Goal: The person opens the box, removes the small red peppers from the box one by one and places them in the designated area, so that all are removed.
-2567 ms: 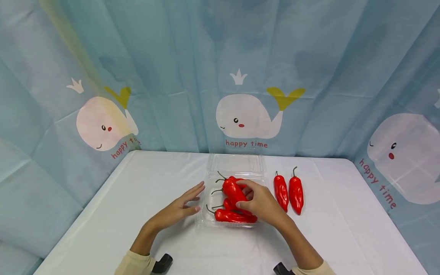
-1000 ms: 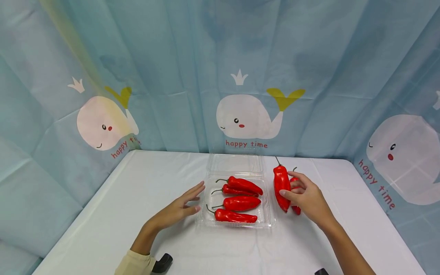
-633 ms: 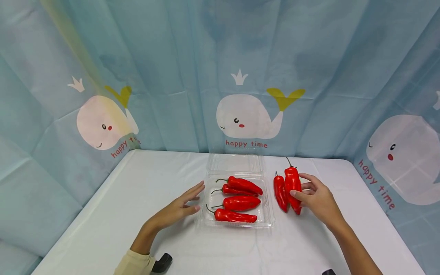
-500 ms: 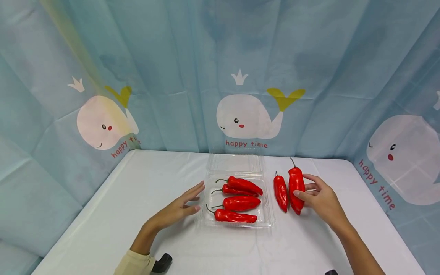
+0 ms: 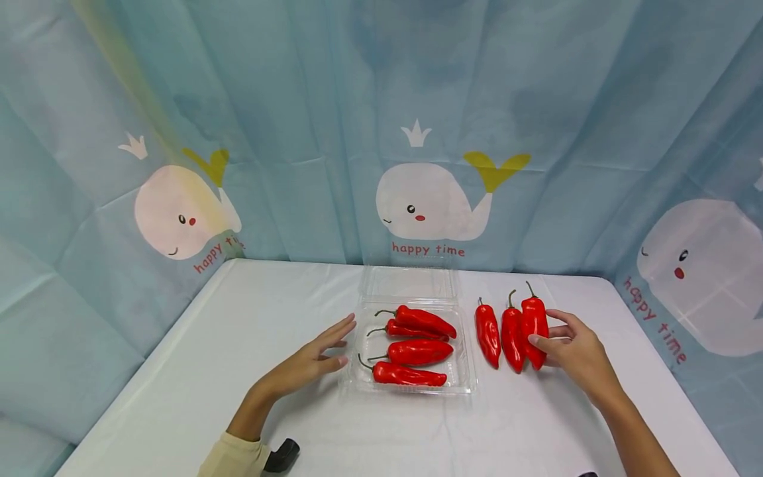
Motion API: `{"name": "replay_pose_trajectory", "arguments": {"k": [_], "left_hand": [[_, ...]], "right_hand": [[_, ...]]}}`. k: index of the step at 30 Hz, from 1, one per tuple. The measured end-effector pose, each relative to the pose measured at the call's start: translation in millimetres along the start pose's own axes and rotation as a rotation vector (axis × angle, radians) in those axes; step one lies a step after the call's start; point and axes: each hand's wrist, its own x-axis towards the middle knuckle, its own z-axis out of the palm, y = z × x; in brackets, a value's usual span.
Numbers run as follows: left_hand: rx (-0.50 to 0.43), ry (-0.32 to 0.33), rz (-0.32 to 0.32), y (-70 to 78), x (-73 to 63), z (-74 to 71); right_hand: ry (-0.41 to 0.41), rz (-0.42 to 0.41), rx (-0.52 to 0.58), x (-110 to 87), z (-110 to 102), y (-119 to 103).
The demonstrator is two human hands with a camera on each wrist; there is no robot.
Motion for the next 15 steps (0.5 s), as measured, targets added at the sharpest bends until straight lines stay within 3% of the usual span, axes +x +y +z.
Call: {"name": "replay_pose_trajectory", "arguments": {"k": [8,15], "left_hand": [[-0.009,-0.003,-0.001,1.5,-0.2,1.4],[0.003,0.003,0.003,2.0,0.2,0.8]], "right_hand": [[-0.011,0.039,-0.023,2.7,-4.1,14.3],[-0.037,0.134,-0.044,13.1,-9.2,21.8]]}}
